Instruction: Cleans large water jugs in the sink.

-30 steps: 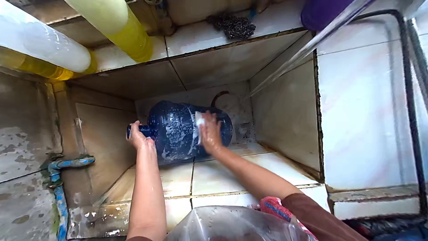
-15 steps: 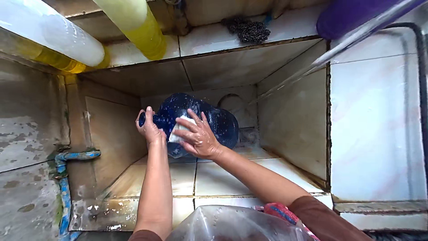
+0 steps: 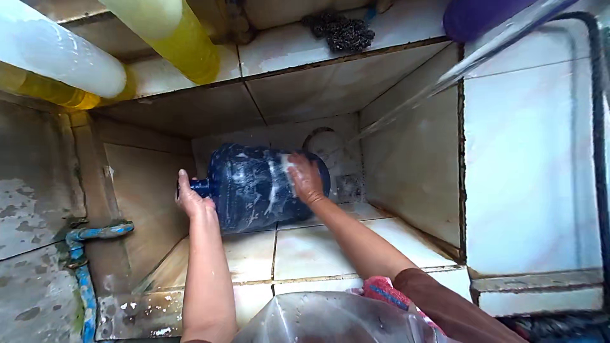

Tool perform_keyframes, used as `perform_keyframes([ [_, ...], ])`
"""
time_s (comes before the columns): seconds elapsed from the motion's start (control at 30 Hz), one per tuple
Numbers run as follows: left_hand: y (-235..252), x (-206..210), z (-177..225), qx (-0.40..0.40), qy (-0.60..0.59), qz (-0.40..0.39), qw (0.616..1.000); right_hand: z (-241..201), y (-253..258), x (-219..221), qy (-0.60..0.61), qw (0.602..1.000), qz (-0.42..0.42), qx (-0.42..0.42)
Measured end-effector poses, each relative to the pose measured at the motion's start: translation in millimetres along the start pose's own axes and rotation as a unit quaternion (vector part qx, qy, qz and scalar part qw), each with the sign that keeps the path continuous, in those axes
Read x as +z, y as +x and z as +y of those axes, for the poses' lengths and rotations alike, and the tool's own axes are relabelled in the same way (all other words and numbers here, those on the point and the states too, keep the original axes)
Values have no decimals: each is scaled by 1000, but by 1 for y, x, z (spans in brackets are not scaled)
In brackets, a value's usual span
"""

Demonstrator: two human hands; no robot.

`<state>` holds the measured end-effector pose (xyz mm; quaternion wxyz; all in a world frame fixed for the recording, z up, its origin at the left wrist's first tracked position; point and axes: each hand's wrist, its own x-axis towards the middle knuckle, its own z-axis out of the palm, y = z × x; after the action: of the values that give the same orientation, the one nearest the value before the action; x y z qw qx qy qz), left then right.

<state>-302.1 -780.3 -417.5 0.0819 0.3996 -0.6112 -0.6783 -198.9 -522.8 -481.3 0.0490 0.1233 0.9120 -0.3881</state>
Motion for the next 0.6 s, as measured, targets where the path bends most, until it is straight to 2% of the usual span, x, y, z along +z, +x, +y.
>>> perform_keyframes([
  [0.07,8,-6,-3,10,2,-17,1000,36,10,-10,-10,988,-31,151],
  [0.1,9,-7,-6,26,-10,-59,998,38,14,-14,8,980,-35,194],
  [0.13,8,-9,-8,43,-23,-124,991,27,17,-18,29,979,-31,201],
  [0.2,7,-15,-11,54,-62,-294,952,-25,17,-24,79,992,4,95],
  [0.23,11,-15,-11,50,-93,-365,925,-53,16,-23,104,994,41,4],
  [0.27,13,-15,-10,40,-121,-402,907,-73,14,-18,125,986,73,-85],
  [0.3,15,-14,-9,33,-133,-401,906,-82,13,-13,130,978,86,-139],
  [0.33,15,-12,-9,33,-129,-361,923,-78,14,-9,116,979,80,-148],
  [0.37,14,-10,-9,33,-118,-294,948,-62,17,-7,90,987,57,-121],
  [0.43,15,-8,-10,13,-84,-129,988,-9,21,-12,10,1000,-25,5],
  [0.47,16,-7,-11,0,-56,-63,996,21,19,-16,-14,996,-44,77],
  [0.53,13,1,-8,-3,-19,-16,1000,49,8,-23,-7,984,-50,173],
  [0.6,2,17,-3,3,-6,-10,1000,19,-18,-21,20,989,-13,144],
])
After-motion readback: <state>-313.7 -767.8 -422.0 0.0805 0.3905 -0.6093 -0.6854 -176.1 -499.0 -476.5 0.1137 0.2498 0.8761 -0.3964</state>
